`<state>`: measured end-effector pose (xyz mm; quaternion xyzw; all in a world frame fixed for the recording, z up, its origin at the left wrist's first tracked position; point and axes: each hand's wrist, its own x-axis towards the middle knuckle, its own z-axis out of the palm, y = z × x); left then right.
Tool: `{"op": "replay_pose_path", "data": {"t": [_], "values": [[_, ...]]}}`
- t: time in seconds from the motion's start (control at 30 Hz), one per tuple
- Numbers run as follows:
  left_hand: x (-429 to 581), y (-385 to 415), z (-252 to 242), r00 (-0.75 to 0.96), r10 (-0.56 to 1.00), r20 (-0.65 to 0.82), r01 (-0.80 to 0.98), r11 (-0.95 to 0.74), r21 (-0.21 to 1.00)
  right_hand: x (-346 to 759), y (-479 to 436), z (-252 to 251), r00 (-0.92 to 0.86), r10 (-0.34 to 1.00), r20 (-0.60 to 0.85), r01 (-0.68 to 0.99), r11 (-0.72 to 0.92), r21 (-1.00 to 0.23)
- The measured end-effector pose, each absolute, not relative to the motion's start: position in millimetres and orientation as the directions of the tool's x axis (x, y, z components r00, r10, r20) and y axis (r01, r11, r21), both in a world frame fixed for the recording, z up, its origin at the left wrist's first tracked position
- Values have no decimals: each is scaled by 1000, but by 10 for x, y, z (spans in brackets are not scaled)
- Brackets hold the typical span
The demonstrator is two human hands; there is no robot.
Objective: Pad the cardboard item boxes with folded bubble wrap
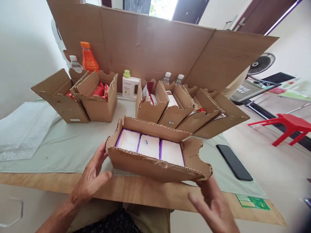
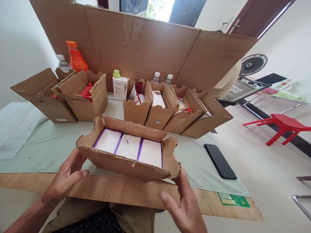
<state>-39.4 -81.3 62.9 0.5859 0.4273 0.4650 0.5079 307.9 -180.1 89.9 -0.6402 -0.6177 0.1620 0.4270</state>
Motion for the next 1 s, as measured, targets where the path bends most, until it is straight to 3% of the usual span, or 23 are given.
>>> {"op": "replay_pose_path", "data": {"t": [0.1,0.23,0.4,0.57,0.7,0.8,0.87,0.93,1.0], "values": [[-278,-884,587,273,955,117,-35,-112,993,2878,-1780,735,187,934,304,721,80,-688],[-226,-769,607,227,961,156,-38,-151,988,2630,-1407,802,280,880,385,738,60,-672],[-169,-191,714,229,961,156,-1,-160,987,2653,-720,871,270,894,357,670,92,-737],[-101,78,578,288,956,58,57,-78,995,2699,-513,515,305,918,255,598,24,-801],[-305,-155,464,227,973,51,201,-98,975,2729,-697,196,267,940,215,730,-52,-681],[-641,-291,497,182,982,44,456,-125,881,2797,-741,134,261,955,144,800,-130,-586],[-968,-290,546,77,991,113,667,-135,733,2828,-702,157,259,963,72,825,-182,-534],[-1365,-237,597,-78,975,206,815,-57,577,2825,-654,199,254,967,29,839,-205,-505],[-1777,-162,642,-229,938,259,863,73,500,2795,-627,239,252,968,13,839,-211,-502]]}}
